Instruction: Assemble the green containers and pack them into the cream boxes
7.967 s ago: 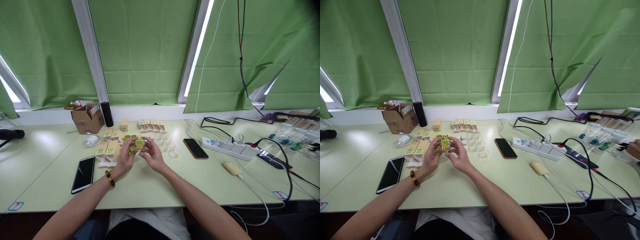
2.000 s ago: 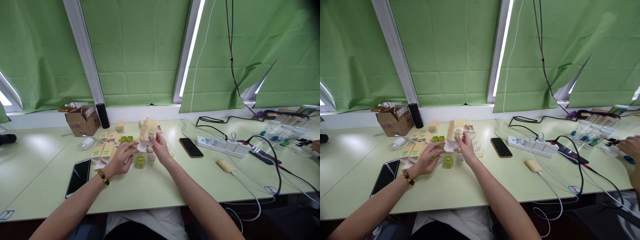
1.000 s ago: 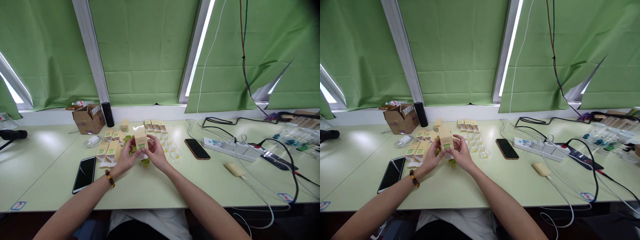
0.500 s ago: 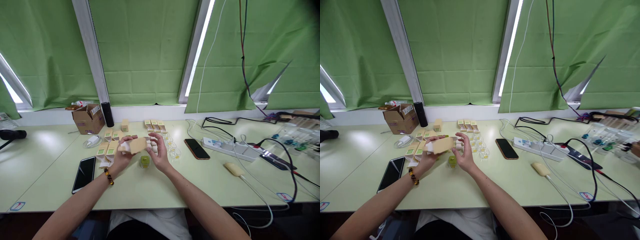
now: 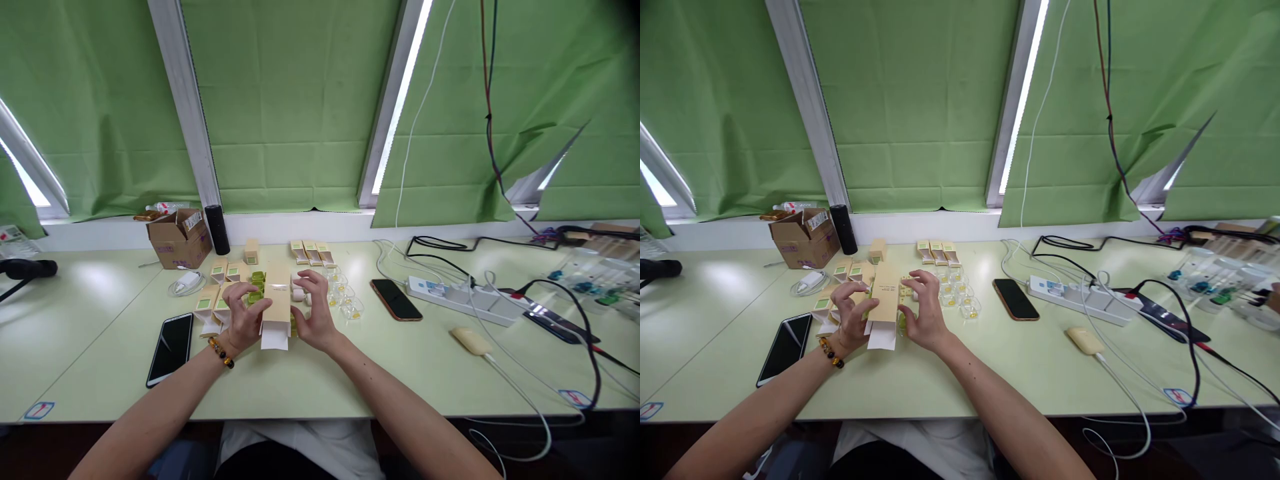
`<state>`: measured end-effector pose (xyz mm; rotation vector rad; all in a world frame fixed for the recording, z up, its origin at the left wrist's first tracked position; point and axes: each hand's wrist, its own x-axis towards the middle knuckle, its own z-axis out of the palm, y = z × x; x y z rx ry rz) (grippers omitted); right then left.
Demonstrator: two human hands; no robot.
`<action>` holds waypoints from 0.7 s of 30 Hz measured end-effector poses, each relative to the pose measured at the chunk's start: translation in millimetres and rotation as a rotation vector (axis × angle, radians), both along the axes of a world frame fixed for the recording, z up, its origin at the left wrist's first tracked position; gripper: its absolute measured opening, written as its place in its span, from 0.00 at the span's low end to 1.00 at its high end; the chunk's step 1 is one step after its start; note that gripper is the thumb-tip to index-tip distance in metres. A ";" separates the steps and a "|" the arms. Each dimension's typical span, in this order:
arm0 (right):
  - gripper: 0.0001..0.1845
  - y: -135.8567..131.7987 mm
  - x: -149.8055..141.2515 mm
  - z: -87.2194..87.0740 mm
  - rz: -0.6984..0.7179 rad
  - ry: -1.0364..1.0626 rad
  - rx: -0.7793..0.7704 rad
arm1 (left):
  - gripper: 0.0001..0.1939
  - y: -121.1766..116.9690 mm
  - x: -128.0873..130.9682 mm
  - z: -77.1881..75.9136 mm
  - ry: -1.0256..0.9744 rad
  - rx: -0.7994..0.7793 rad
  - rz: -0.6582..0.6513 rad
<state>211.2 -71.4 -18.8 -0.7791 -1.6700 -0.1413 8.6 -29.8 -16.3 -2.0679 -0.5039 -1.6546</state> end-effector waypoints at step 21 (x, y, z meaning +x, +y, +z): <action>0.32 15.8 6.7 8.4 0.739 0.854 -0.759 | 0.23 2.5 4.9 -2.4 -0.019 -0.374 -0.355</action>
